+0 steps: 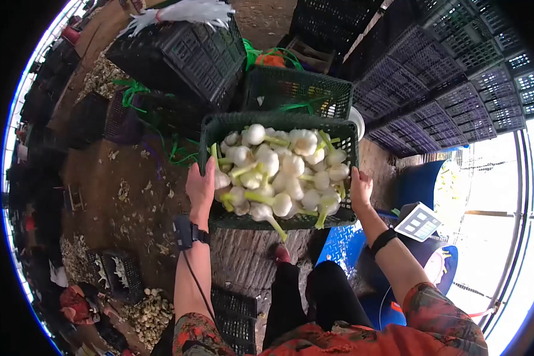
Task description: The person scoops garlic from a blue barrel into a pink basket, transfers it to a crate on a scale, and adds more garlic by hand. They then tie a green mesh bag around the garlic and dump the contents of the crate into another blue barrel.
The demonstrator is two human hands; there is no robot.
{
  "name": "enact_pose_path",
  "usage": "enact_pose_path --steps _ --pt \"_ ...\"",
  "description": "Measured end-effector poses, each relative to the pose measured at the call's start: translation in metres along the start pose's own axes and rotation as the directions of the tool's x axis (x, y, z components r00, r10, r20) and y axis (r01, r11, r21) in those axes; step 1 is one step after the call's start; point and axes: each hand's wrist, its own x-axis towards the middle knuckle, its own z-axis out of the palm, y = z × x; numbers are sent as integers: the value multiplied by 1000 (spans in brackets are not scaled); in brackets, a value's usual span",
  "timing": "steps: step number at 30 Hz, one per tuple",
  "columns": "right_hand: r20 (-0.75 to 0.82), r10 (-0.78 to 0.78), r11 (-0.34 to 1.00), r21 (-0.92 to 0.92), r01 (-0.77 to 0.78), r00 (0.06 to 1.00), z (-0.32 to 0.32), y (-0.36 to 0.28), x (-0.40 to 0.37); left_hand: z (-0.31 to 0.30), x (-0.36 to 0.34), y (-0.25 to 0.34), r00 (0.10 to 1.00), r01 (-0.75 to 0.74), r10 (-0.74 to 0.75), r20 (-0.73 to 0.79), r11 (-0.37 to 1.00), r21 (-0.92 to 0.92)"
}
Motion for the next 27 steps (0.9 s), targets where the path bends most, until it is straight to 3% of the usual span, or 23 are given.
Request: enact_pose_path --steps 3,5,6,7,9,11,13,14,16,17,19,21,22,23,25,27 --pt "-13 -44 993 -110 43 999 -3 -13 -6 0 8 -6 988 -96 104 -112 993 71" --pt "34 -37 995 -88 40 999 -6 -13 -8 -8 10 -3 992 -125 127 19 989 -72" --pt "77 -34 997 -71 40 996 -5 -12 -7 -2 10 -4 961 -245 238 -141 969 -38" --pt "74 -34 998 -59 38 997 -4 -11 -7 -5 3 9 846 -363 443 -297 886 288" --pt "70 60 987 -150 -49 996 -2 -7 -3 -15 -27 59 715 -625 683 -146 719 302" --pt "66 41 990 -137 -32 997 0 -6 -4 -9 -60 113 617 -787 738 274 582 203" --pt "27 -58 990 -124 61 998 -5 -14 -11 29 -65 104 603 -783 748 279 488 385" --pt "18 -34 996 -85 36 999 1 -7 -8 36 -59 98 607 -778 743 282 484 401" --pt "56 -36 994 -101 42 998 4 -6 -7 40 -42 101 686 -720 597 417 640 268" --pt "83 -28 990 -137 39 996 5 -3 -6 37 -36 105 691 -715 585 424 641 280" --pt "110 3 995 -98 8 994 8 6 -7 23 -28 116 778 -614 616 128 700 364" --pt "49 -89 995 -30 90 995 12 12 -7 30 5 112 842 -519 530 101 744 422" --pt "121 -4 1000 -12 5 993 4 3 -7 45 28 93 844 -530 524 111 787 316" --pt "81 -75 997 -13 76 994 18 19 -8 67 49 63 903 -428 400 156 869 249" --pt "146 -55 998 -3 56 988 8 10 -6 79 60 64 963 -181 122 238 953 243" --pt "216 8 998 60 -22 976 -7 -10 1 56 36 92 966 -217 184 182 958 185"
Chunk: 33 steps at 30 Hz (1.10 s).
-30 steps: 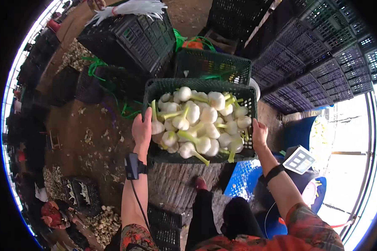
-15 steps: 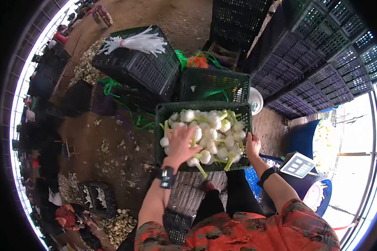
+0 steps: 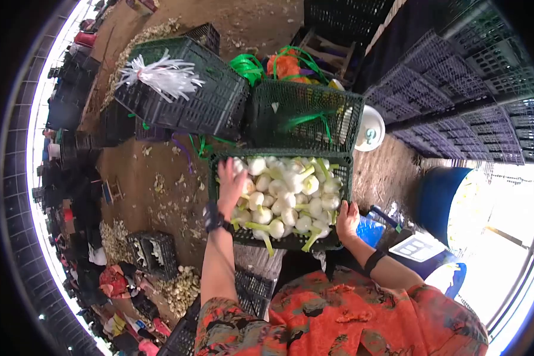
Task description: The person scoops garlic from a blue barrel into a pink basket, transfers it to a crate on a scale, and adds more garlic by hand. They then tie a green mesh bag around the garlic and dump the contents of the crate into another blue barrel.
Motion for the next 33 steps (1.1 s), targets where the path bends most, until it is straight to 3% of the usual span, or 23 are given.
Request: enact_pose_path --steps 1,2,3,4,5,6,8,9,10,11,12,14,16,18,19,24,26,27,28,30,32,33 --pt "42 72 994 83 -76 996 -5 -4 -2 -13 -20 15 984 -109 116 -135 992 56" --pt "28 24 996 81 -26 999 -3 4 0 -20 -46 25 973 -71 85 -214 995 73" --pt "-34 5 999 52 -3 999 2 10 0 -23 -71 15 994 -60 69 -87 993 107" --pt "-99 -22 1000 17 24 995 6 15 -1 -18 -100 10 984 -170 167 66 984 45" --pt "-9 52 998 45 -51 999 -7 0 -1 -13 -124 7 940 -274 275 202 961 -34" --pt "80 102 993 59 -107 992 -10 -1 3 -20 -143 31 887 -427 351 300 871 241" --pt "-10 66 998 20 -66 998 -1 11 3 -16 -157 32 892 -395 315 325 892 221" --pt "47 86 996 -35 -84 995 -9 5 2 -15 -149 17 879 -421 344 329 885 200" --pt "106 107 991 -96 -97 989 -21 -3 1 -11 -138 -2 839 -506 432 331 843 181" --pt "44 -18 981 -192 27 999 -30 -11 -5 -5 -134 -16 795 -581 512 325 798 162" --pt "-321 -344 917 -318 242 882 -28 -11 -22 -3 -135 -13 789 -590 531 308 795 141" --pt "-45 -371 923 -133 362 928 -54 -43 -61 -9 -140 1 802 -570 528 278 816 94" --pt "423 -350 914 -40 403 836 -43 -42 -88 -7 -152 -1 808 -577 534 249 802 156" --pt "463 -310 835 -286 470 831 -19 -41 -112 6 -158 -14 837 -534 514 189 842 72" --pt "415 -422 820 -206 535 806 -6 -35 -106 1 -157 -10 843 -527 502 192 843 108" --pt "497 -350 869 -145 474 794 -10 -32 -88 13 -147 -29 860 -492 498 114 867 -72" --pt "539 -180 920 -202 334 823 -14 -36 -82 19 -144 -41 812 -574 582 46 810 -120" --pt "407 -198 926 -220 306 892 -11 -36 -84 11 -143 -39 810 -578 585 42 808 -112" --pt "403 -207 926 -213 311 891 -17 -52 -85 1 -141 -33 864 -498 503 0 855 -145" --pt "162 -190 948 -226 224 968 -32 -81 -81 -7 -128 -22 914 -405 403 -53 896 -179" --pt "160 -226 960 -128 248 961 -31 -82 -62 -17 -117 -21 896 -428 441 55 890 -156" --pt "270 -211 939 -209 272 939 -35 -92 -52 -22 -116 -20 899 -426 436 46 894 -140"
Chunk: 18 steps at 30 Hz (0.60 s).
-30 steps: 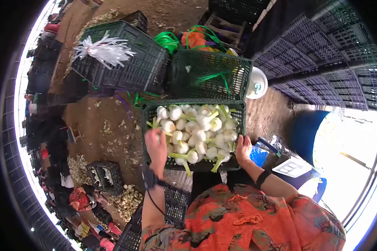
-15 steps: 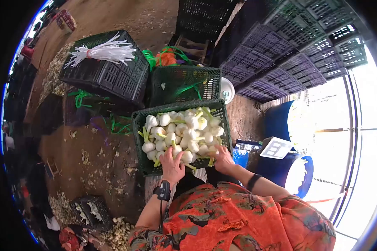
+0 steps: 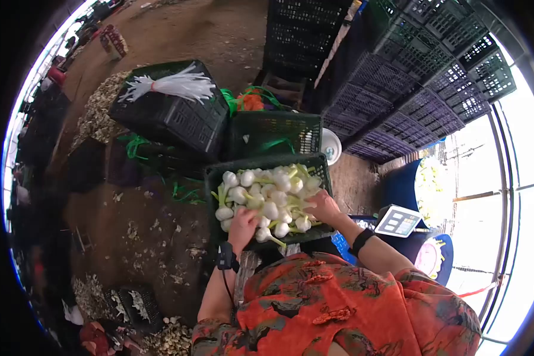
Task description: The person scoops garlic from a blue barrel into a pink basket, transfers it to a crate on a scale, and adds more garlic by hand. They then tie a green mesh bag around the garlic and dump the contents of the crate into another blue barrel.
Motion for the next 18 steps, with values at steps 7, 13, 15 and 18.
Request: enact_pose_path --steps 7,13,15,18 --pt "-210 -346 938 -82 336 914 7 -11 55 10 -42 9 994 -24 29 106 999 -49" --pt "150 -566 805 -110 583 810 62 -89 94 51 -53 46 950 -126 51 307 965 231" --pt "266 -462 800 -286 527 846 69 -99 99 47 -51 44 947 -84 10 321 972 219" --pt "369 -472 722 -359 591 801 68 -100 102 40 -58 35 958 -176 130 256 970 165"
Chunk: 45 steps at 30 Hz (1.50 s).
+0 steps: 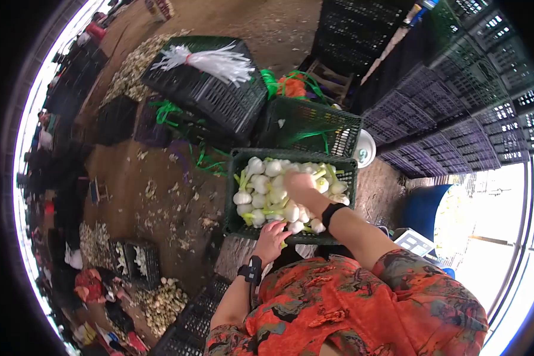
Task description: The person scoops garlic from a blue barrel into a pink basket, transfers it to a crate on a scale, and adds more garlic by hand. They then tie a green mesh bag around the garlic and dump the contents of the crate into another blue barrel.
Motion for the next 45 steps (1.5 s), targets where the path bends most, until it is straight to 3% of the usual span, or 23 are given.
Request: enact_pose_path --steps 1,3,6,11,13,15,16,18,19,20,21,23,25,26,29,31,33,35,37,39,41,43,45 --pt "12 -19 1000 3 19 1000 8 4 -1 3 -5 -6 1000 22 -22 -4 1000 -1" --pt "-124 -178 982 33 184 976 16 10 -3 6 -11 -13 983 49 -103 -153 946 -320" --pt "-152 -129 988 60 139 980 16 4 -6 0 -23 -14 924 158 -257 -285 932 -327" --pt "77 -93 989 -112 102 993 -7 6 -9 -18 -19 -13 563 272 -505 -654 861 -430" --pt "-96 109 859 510 -45 989 -27 14 -28 -28 -12 -17 558 329 -538 -631 842 -427" --pt "-240 311 628 778 -10 920 -44 39 -53 -28 -1 -21 702 343 -423 -573 906 -250" --pt "-327 461 630 775 -44 825 -69 38 -77 -22 6 -25 767 269 -333 -548 943 -197" --pt "-275 610 487 870 -78 743 -57 100 -109 -13 24 -27 827 194 -268 -494 961 -197" --pt "-242 537 645 735 -208 809 17 199 -128 -10 28 -24 881 122 -198 -430 973 -197" --pt "-152 627 776 203 -597 764 -20 174 -162 -9 31 -23 889 120 -186 -419 976 -179" --pt "106 834 541 32 -841 541 -37 168 -171 -11 36 -20 892 102 -170 -419 979 -179" --pt "-301 707 699 164 -696 640 -5 191 -194 -20 43 -8 840 220 -221 -496 974 -62" --pt "-212 714 675 464 -574 668 -18 153 -188 -18 44 5 850 163 -172 -497 985 -63" --pt "-444 582 793 497 -354 681 -6 133 -179 -19 45 8 895 157 -150 -421 987 -18" --pt "-367 356 800 595 -77 859 -15 64 -156 -15 54 -2 937 107 -85 -338 993 48" --pt "-407 246 827 561 28 880 -10 38 -143 -27 68 -1 835 208 -202 -512 977 -47" --pt "-336 211 833 553 11 918 -3 24 -131 -27 93 -9 776 130 -136 -616 990 -55" --pt "-318 161 836 547 42 934 -3 20 -128 -11 104 -31 938 -39 40 -345 999 11" --pt "-302 108 838 541 77 947 1 27 -130 -6 105 -38 961 116 -111 -254 993 5" --pt "-283 106 826 559 74 953 4 37 -147 2 103 -45 829 361 -340 -443 932 -39" --pt "-235 212 780 625 -19 949 7 41 -164 3 108 -47 826 389 -387 -410 918 -82" --pt "-189 273 794 598 -110 943 11 47 -174 -9 122 -38 869 484 -473 -143 874 51" --pt "-185 286 793 596 -124 940 12 51 -182 -13 131 -33 872 480 -459 -171 869 119"
